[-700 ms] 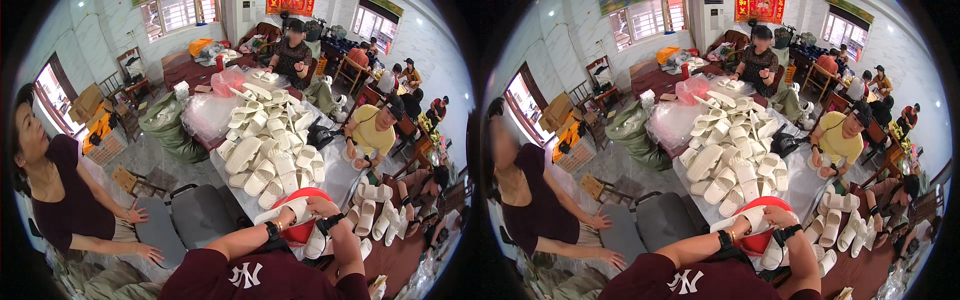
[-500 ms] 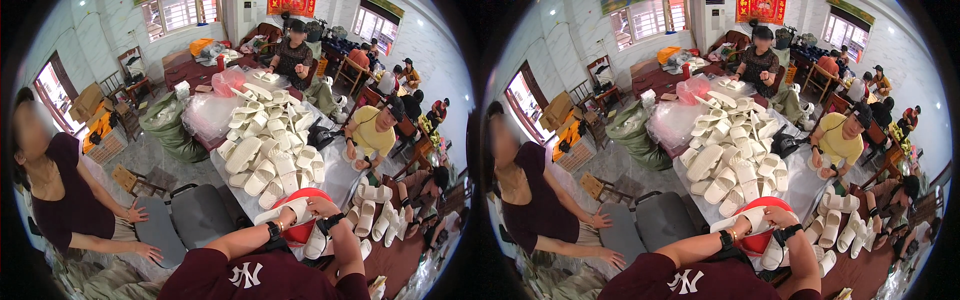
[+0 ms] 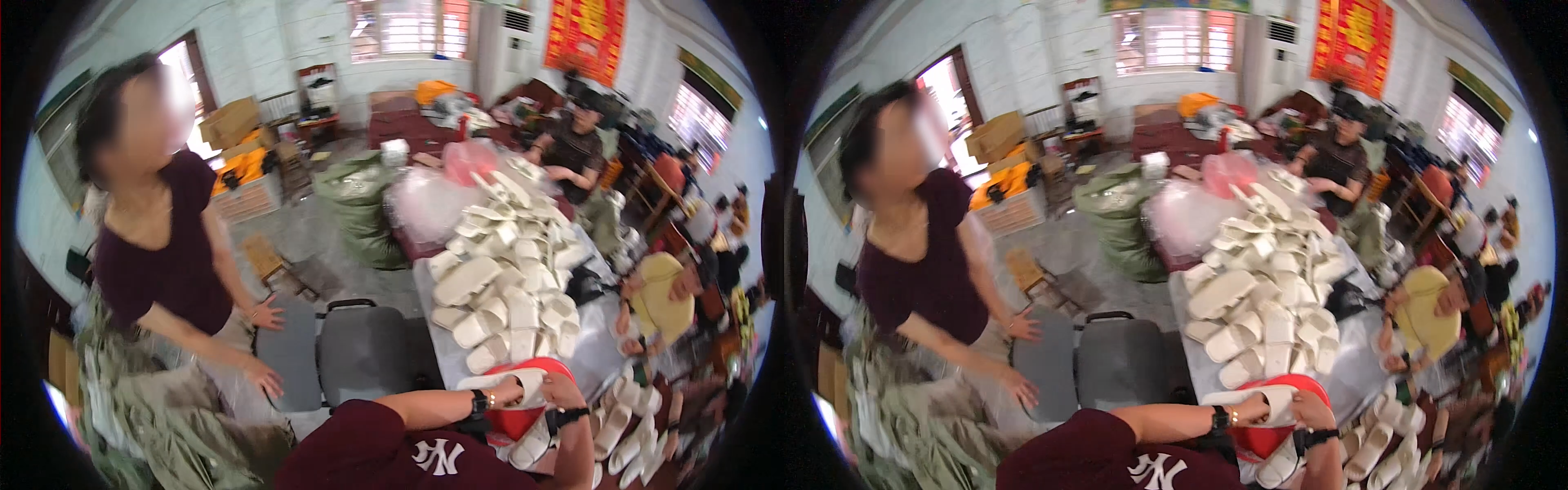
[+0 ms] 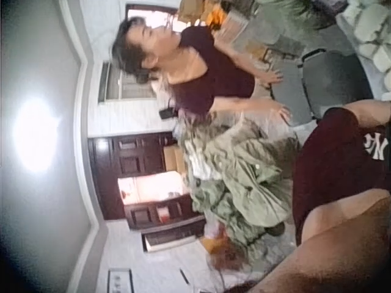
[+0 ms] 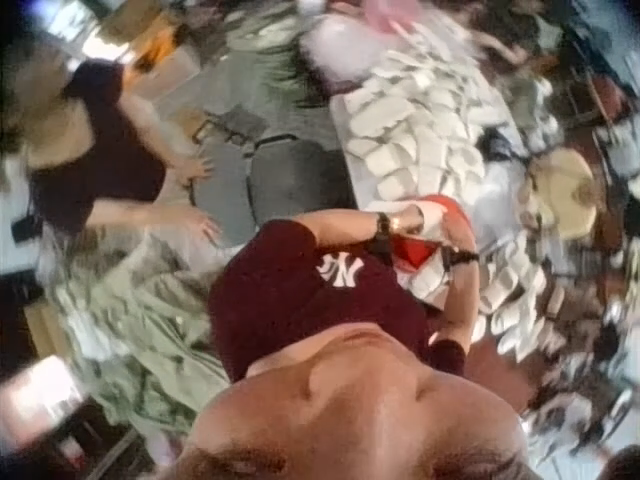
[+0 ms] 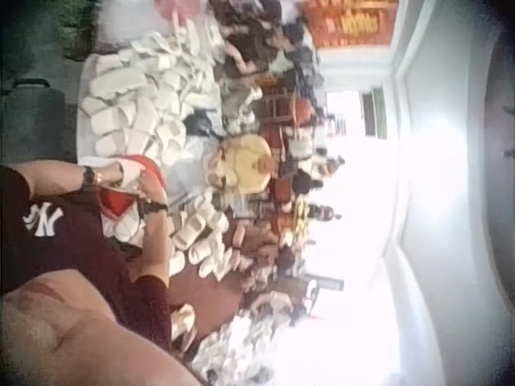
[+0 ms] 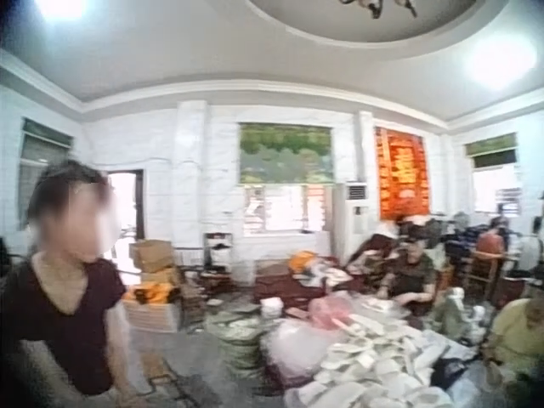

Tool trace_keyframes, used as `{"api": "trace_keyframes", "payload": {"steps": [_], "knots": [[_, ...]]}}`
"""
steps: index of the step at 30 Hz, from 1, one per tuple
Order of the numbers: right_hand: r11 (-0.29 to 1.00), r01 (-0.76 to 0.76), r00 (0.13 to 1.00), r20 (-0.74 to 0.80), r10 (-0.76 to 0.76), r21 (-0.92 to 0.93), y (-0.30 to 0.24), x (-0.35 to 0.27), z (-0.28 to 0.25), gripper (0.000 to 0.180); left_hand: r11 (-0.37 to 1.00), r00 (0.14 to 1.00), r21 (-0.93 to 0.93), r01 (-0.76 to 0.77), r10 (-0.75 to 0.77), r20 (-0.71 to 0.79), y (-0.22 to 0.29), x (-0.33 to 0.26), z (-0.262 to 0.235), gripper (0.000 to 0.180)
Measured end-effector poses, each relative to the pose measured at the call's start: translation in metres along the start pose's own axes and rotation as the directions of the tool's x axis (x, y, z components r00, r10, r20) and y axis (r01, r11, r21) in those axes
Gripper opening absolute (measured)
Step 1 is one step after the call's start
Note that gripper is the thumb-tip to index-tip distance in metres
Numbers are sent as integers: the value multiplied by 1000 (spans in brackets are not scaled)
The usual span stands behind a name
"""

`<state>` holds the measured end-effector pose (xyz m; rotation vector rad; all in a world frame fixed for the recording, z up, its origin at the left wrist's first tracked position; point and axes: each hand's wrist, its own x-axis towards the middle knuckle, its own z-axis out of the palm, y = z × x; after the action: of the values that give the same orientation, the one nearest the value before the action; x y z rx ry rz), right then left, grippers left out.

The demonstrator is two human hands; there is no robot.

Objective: Assembling, sorting, and inspecting white sandals at a manufacturing table.

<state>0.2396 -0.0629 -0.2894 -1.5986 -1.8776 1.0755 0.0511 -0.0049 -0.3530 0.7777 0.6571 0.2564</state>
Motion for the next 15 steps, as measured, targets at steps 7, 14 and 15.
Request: {"api": "trace_keyframes", "payload": {"steps": [7, 14, 15], "knots": [[818, -387, 803, -281, 526, 425, -41, 0, 12, 7, 999, 999, 29, -44, 44, 14, 27, -30, 13, 7], [927, -221, 674, -639, 371, 304, -11, -15, 18, 10, 685, 955, 678, -266, 283, 88, 11, -5, -6, 17], [926, -221, 672, -641, 371, 306, 2, -18, 18, 10, 498, 896, 793, -353, 423, 133, 21, -15, -5, 22]]}}
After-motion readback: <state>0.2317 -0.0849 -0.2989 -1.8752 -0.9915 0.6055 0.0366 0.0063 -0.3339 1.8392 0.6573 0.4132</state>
